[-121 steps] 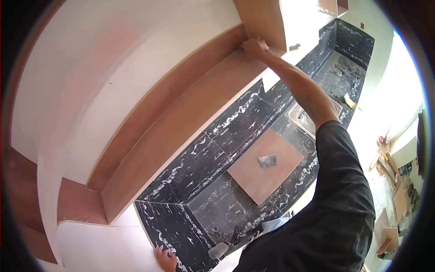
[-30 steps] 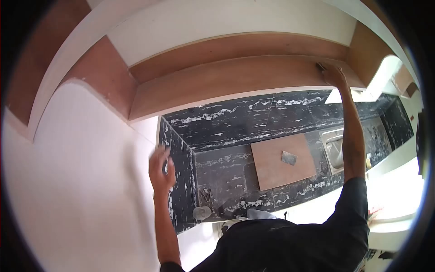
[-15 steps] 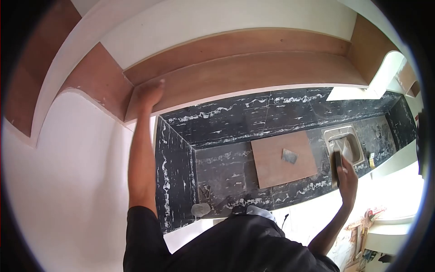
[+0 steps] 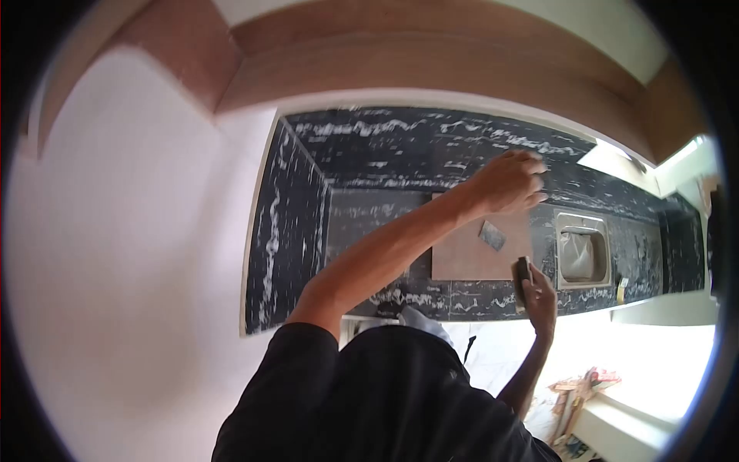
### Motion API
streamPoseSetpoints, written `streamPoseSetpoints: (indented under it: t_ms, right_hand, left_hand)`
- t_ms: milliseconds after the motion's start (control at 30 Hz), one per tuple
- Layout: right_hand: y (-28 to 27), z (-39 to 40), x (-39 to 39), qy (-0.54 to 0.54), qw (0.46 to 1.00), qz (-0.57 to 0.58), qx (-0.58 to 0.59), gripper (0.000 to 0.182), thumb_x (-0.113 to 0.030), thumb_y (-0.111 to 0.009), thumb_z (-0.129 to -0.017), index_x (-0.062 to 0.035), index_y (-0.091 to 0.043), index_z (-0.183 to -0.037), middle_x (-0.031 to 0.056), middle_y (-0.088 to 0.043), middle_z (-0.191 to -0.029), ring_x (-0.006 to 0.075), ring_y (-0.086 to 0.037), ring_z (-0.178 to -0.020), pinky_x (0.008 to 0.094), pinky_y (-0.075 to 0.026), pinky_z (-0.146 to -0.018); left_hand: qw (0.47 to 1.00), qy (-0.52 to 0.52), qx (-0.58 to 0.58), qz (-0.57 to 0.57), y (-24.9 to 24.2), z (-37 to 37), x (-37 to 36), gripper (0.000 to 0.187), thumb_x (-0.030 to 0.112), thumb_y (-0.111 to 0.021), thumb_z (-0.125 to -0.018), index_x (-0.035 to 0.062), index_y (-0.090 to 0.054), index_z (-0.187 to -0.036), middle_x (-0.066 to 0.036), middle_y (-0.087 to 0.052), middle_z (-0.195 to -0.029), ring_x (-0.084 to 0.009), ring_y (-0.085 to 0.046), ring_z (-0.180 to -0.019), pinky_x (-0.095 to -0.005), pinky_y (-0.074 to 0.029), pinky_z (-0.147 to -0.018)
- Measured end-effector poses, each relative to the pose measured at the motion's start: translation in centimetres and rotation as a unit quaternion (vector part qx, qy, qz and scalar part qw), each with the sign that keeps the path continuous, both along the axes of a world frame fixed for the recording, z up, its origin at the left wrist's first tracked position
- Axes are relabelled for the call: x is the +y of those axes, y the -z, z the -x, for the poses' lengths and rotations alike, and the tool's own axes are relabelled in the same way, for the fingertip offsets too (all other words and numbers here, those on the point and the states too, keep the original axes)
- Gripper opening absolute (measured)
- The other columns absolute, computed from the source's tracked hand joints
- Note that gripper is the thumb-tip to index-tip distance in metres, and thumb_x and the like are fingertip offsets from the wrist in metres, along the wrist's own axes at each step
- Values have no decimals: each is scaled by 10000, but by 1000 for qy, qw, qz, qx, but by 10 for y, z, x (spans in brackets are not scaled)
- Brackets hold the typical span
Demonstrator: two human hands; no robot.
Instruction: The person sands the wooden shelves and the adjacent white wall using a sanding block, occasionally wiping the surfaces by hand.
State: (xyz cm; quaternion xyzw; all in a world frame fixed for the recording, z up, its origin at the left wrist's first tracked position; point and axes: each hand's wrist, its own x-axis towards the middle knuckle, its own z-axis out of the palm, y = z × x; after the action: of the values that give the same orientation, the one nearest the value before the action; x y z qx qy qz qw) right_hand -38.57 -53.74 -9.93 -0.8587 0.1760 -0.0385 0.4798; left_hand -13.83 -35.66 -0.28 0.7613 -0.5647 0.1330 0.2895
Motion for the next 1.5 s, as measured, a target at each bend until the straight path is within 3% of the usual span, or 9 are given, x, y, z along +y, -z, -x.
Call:
streamPoseSetpoints:
  t_ms: [133, 233, 367, 500, 700, 767, 833, 1100, 1500]
  right_hand:
    - [62, -24, 6, -99, 989, 38, 102, 443, -174, -654, -946, -41, -617, -1367, 223, -647, -1281, 334, -636, -1203, 422, -498, -994]
    - [100, -52, 9, -205, 960, 101, 161, 452, -216, -657, -935, -39, -630, -1350, 236, -653, -1267, 365, -649, -1164, 432, -492, -991]
    - [176, -113, 8, -358, 900, 165, 187, 436, -255, -664, -917, -33, -665, -1293, 237, -708, -1153, 379, -689, -1078, 446, -520, -940]
    - [276, -166, 24, -456, 839, 162, 249, 393, -262, -669, -908, -28, -702, -1221, 233, -743, -1037, 373, -721, -992, 446, -545, -881]
    - [354, -205, 56, -516, 768, 191, 327, 357, -237, -677, -908, -3, -724, -1173, 238, -742, -1055, 336, -732, -992, 399, -546, -876]
    - [376, -201, 66, -522, 769, 162, 331, 394, -231, -668, -916, 35, -694, -1205, 227, -748, -1041, 308, -732, -995, 393, -544, -863]
    - [371, -192, 82, -523, 780, 148, 311, 414, -234, -665, -919, 46, -680, -1223, 220, -750, -1049, 299, -729, -1003, 392, -542, -864]
    - [411, -164, 136, -602, 715, 208, 290, 407, -245, -664, -905, -5, -689, -1232, 213, -736, -1064, 301, -711, -997, 383, -529, -865]
    - [448, -99, 142, -408, 874, 30, 260, 441, -260, -661, -953, -24, -642, -1325, 147, -730, -1149, 186, -679, -1052, 306, -524, -891]
  left_hand:
    - [959, -204, 180, -80, 163, 24, 136, 209, 181, -666, -929, -14, -729, -886, -232, -666, -1159, -366, -590, -1224, -457, -472, -1054]
    - [863, -415, 276, -88, 283, 124, 271, 490, -75, -593, -845, 23, -530, -1321, -273, -509, -1364, -440, -478, -1321, -464, -410, -1112]
    - [669, -624, 394, -90, 382, 364, 399, 439, 153, -745, -796, 39, -619, -1200, -235, -649, -1190, -410, -613, -1112, -475, -505, -966]
    - [263, -788, 552, -68, 363, 589, 369, 377, 197, -709, -841, 28, -681, -1177, -222, -725, -1137, -378, -692, -1082, -438, -543, -944]
    - [243, -787, 557, 103, 390, 807, 212, 292, 241, -686, -859, 5, -749, -1019, -194, -757, -993, -308, -729, -1003, -385, -565, -878]
    - [38, -748, 626, 217, 392, 810, 181, 279, 253, -679, -883, 14, -751, -1007, -189, -755, -974, -303, -730, -972, -402, -558, -849]
    - [204, -847, 464, 156, 365, 776, 176, 290, 209, -664, -907, 45, -714, -1141, -193, -742, -998, -305, -726, -951, -405, -557, -803]
    - [460, -875, 154, 11, 163, 587, 367, 199, -43, -659, -878, 20, -685, -1064, -149, -712, -1047, -297, -707, -980, -362, -554, -867]
    - [627, -758, -111, -139, 216, 655, 478, 175, 37, -554, -1012, -84, -666, -1071, -209, -712, -1018, -364, -705, -931, -437, -588, -861]
